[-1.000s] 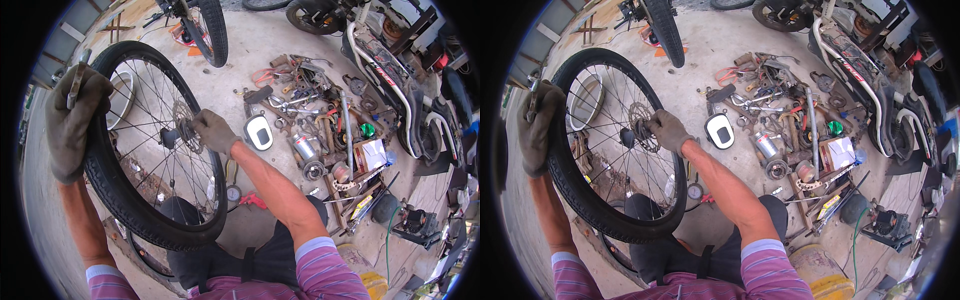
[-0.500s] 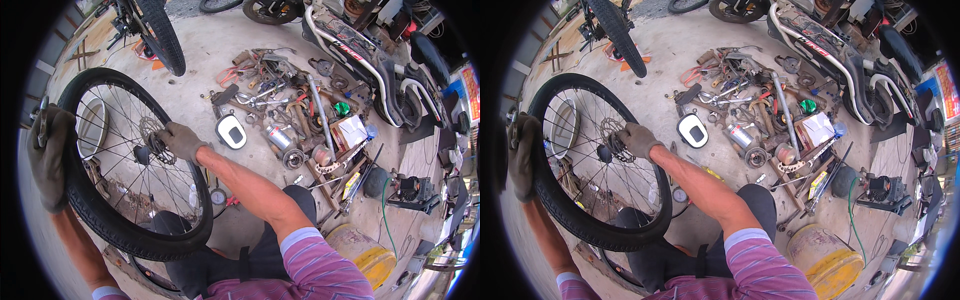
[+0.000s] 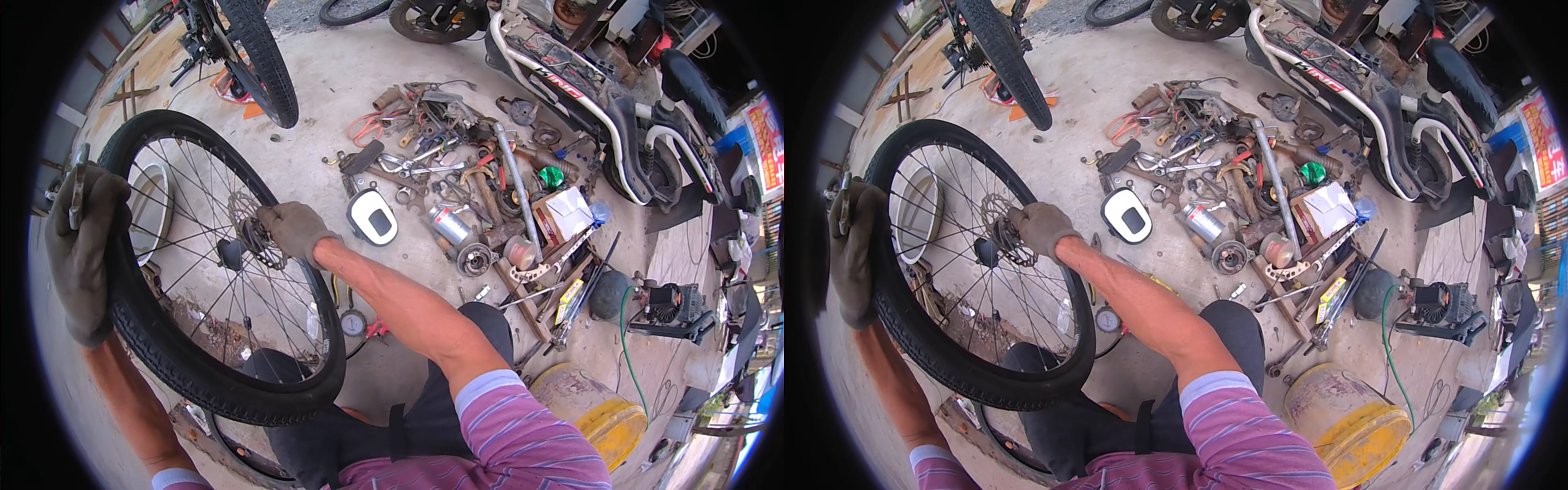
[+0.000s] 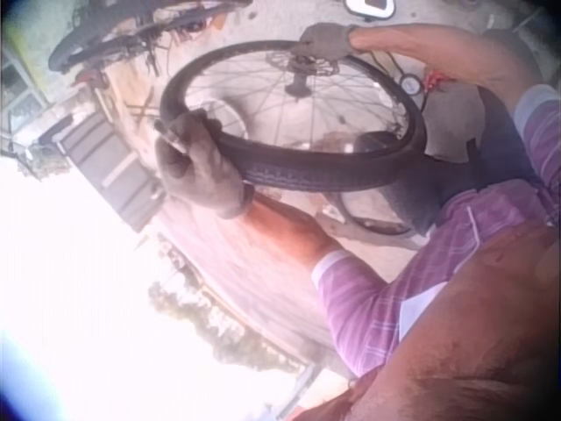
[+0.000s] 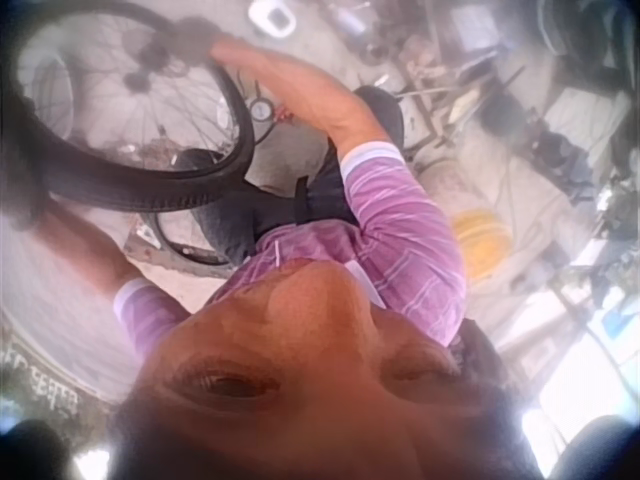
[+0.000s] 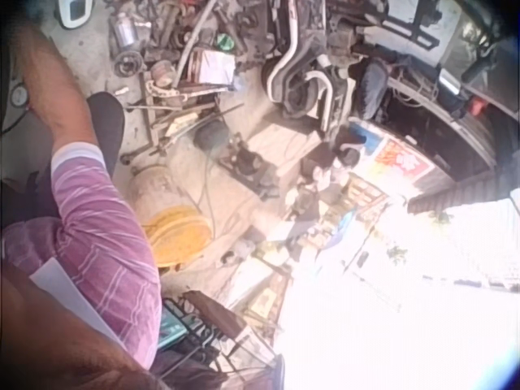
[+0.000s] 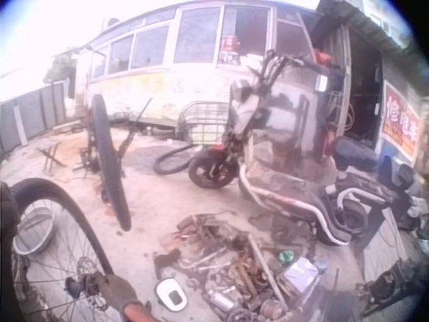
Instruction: The person is repairing a bicycle wheel. They use a wrench to tighten the axle nuts and a screwdriver to adjust the brake disc, then spin the wheel to check alignment.
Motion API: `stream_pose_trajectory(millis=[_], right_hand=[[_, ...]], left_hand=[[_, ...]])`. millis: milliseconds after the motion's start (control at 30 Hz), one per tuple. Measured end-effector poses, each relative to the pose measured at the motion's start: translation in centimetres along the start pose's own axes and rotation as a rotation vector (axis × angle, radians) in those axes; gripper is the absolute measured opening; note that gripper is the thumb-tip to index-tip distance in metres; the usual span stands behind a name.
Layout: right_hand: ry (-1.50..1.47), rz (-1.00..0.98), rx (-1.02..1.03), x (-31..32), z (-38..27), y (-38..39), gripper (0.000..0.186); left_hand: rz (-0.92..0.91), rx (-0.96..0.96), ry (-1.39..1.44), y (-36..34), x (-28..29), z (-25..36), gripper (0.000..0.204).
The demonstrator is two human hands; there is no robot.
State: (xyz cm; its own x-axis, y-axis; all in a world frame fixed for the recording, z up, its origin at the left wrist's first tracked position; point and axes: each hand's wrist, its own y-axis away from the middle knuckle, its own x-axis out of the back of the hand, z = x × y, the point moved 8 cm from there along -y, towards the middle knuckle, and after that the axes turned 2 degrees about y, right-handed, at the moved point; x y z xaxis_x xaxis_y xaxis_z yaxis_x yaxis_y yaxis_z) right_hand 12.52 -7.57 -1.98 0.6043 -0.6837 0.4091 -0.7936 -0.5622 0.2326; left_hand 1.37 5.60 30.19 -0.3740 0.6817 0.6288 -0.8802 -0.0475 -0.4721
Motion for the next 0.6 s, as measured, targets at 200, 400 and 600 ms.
stream_pose_trajectory(millis=[200,400,600], right_hand=[[-0.161,0.039,0.095,0.2,0.6,0.5,0.04],[-0.295,0.098,0.247,1.0,1.7,-0.1,0.028],[-0.41,0.157,0.172,1.3,4.8,1.6,0.03]], left_hand=[[-0.008,0.181,0.002,-0.7,-1.1,0.4,0.019],[0.091,-0.177,-0.073,-1.0,-1.3,3.1,0.022],[0.096,-0.127,-0.156,-0.8,-1.9,4.3,0.031]])
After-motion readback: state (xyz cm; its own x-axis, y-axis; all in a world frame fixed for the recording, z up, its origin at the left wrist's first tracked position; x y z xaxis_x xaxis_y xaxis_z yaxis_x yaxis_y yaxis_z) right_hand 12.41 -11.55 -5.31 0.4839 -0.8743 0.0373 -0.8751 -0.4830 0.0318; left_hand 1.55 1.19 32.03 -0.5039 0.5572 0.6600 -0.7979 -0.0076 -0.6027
